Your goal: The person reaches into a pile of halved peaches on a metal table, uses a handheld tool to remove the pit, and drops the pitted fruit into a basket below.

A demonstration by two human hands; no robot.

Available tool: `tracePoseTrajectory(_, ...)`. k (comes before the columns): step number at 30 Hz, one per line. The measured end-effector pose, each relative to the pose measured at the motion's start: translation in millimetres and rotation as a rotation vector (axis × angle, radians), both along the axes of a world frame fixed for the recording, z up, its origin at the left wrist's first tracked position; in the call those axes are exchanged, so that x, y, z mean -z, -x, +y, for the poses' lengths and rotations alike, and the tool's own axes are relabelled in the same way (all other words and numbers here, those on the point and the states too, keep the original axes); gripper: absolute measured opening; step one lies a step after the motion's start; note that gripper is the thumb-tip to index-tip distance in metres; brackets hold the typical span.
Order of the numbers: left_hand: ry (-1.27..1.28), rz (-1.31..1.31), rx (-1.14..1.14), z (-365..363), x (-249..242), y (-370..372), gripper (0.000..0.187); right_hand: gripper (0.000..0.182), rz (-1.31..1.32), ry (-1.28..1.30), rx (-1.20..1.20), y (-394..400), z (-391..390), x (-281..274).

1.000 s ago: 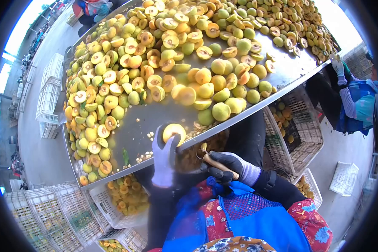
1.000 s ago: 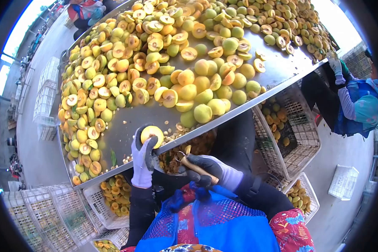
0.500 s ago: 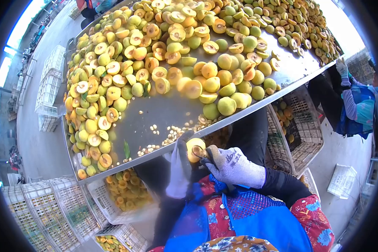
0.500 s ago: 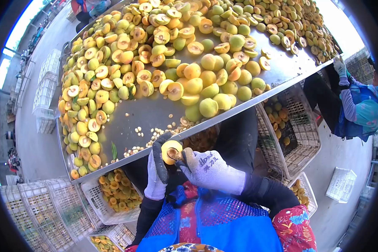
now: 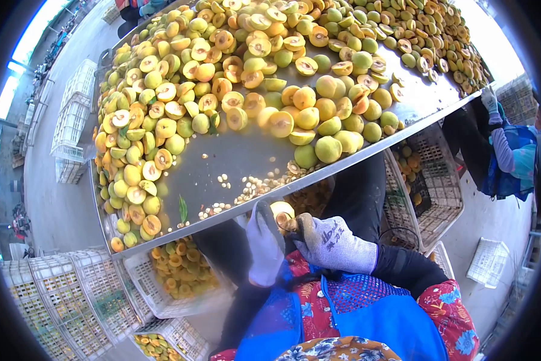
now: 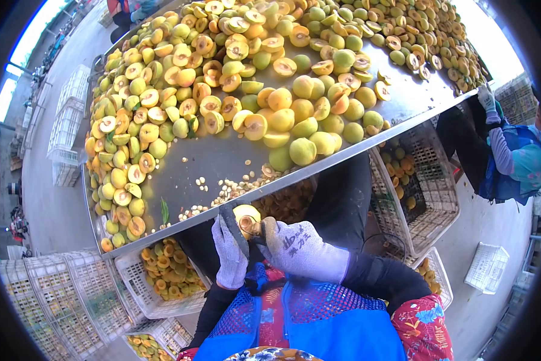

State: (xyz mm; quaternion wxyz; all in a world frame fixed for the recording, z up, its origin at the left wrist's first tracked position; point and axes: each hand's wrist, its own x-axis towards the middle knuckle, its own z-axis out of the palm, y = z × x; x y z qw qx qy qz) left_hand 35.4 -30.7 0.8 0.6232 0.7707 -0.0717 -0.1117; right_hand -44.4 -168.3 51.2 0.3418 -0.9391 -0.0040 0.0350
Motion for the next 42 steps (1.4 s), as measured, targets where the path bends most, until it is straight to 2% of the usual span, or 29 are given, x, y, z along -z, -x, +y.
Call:
tracePoseTrajectory(2, 0.063, 0.077, -0.003, -2, -5, 0, 0.035, 0.034, 0.046, -0.029, 0.004, 1, 1, 0)
tracePoseTrajectory(4, -0.070, -0.037, 0.016, -6, -14, 2, 0.035, 0.033, 0.098, -0.057, -0.018, 3, -1, 0)
tracePoseTrajectory(5, -0.138, -0.092, 0.026, -7, -19, 4, 0.034, 0.031, 0.134, -0.140, -0.005, 3, -1, -2)
tracePoseTrajectory(7, -0.100, -0.106, 0.047, -10, -27, 5, 0.030, 0.028, 0.205, -0.299, 0.016, 3, -6, -7)
tracePoseTrajectory(8, -0.111, -0.106, 0.057, -12, -30, 7, 0.030, 0.025, -0.069, -0.188, -0.132, 5, -10, -2)
tracePoseTrajectory(10, -0.142, -0.158, 0.144, -9, -46, 4, 0.028, 0.026, 0.422, -0.989, 0.107, 8, -15, 1)
tracePoseTrajectory(11, -0.157, -0.375, 0.210, -6, -37, -1, 0.021, 0.027, 0.703, -1.368, 0.221, 5, -17, 3)
tracePoseTrajectory(12, -0.053, -0.288, 0.278, -4, -35, -4, 0.019, 0.034, 0.929, -1.479, 0.218, -1, -26, -11)
tracePoseTrajectory(13, 0.053, -0.203, 0.341, -3, -32, -6, 0.018, 0.035, 0.821, -1.465, 0.258, 1, -21, -13)
tracePoseTrajectory(16, 0.255, -0.124, 0.502, -2, -24, -13, 0.021, 0.041, 1.147, -2.112, 0.195, 12, -26, 13)
tracePoseTrajectory(17, 0.291, -0.063, 0.575, -2, -25, -15, 0.024, 0.043, 1.184, -2.238, 0.134, 14, -27, 19)
tracePoseTrajectory(18, 0.328, -0.122, 0.599, -3, -27, -16, 0.023, 0.045, 1.229, -2.356, 0.066, 16, -27, 26)
tracePoseTrajectory(19, 0.299, -0.111, 0.607, -4, -28, -16, 0.022, 0.044, 1.234, -2.318, 0.135, 17, -30, 23)
tracePoseTrajectory(21, 0.235, -0.012, 0.533, -7, -13, -14, 0.021, 0.045, 1.097, -1.975, 0.315, 14, -28, 16)
tracePoseTrajectory(23, 0.317, -0.011, 0.396, -10, 3, -8, 0.021, 0.045, 1.116, -2.133, 0.380, 14, -26, 23)
tracePoseTrajectory(25, 0.248, -0.092, 0.188, -21, 21, 4, 0.022, 0.044, 1.039, -2.140, 0.376, 6, -17, 23)
tracePoseTrajectory(27, 0.224, 0.124, -0.014, -22, 19, 3, 0.024, 0.042, 0.836, -1.998, 0.309, 3, -8, 15)
tracePoseTrajectory(28, 0.046, 0.002, -0.058, -13, 20, 0, 0.024, 0.039, 0.833, -2.017, 0.276, 4, -15, 28)
tracePoseTrajectory(30, -0.254, -0.217, -0.068, 31, -2, -15, 0.026, 0.036, 0.628, -1.447, 0.210, 3, -28, 31)
tracePoseTrajectory(32, -0.563, -0.353, 0.016, 95, -23, -27, 0.028, 0.028, 0.782, -1.255, 0.405, -19, -21, -14)
tracePoseTrajectory(33, -0.813, -0.430, 0.088, 127, -35, -27, 0.027, 0.031, 0.609, -0.768, 0.098, -16, -28, 3)
tracePoseTrajectory(34, -1.147, -0.184, 0.038, 155, -36, -29, 0.029, 0.041, 0.386, -0.243, -0.097, -13, -36, 21)
tracePoseTrajectory(35, -1.335, -0.165, -0.050, 180, -44, -36, 0.033, 0.049, 0.261, 0.125, -0.242, -13, -42, 17)
tracePoseTrajectory(37, -1.412, -0.456, -0.087, 230, -47, -70, 0.043, 0.056, 0.279, -0.037, -0.159, -25, -56, 6)
tracePoseTrajectory(38, -1.331, -0.284, -0.220, 243, -51, -96, 0.046, 0.060, 0.285, -0.120, -0.117, -31, -62, 0)
tracePoseTrajectory(39, -1.241, -0.290, -0.224, 247, -61, -126, 0.051, 0.047, 0.127, -0.086, -0.067, -36, -67, -6)
tracePoseTrajectory(40, -1.244, -0.559, -0.083, 286, -28, -170, 0.053, 0.041, 0.042, -0.072, 0.018, -46, -74, -13)
tracePoseTrajectory(42, -1.136, -0.614, -0.051, 290, -26, -262, 0.058, 0.028, -0.100, -0.029, 0.220, -65, -95, -19)
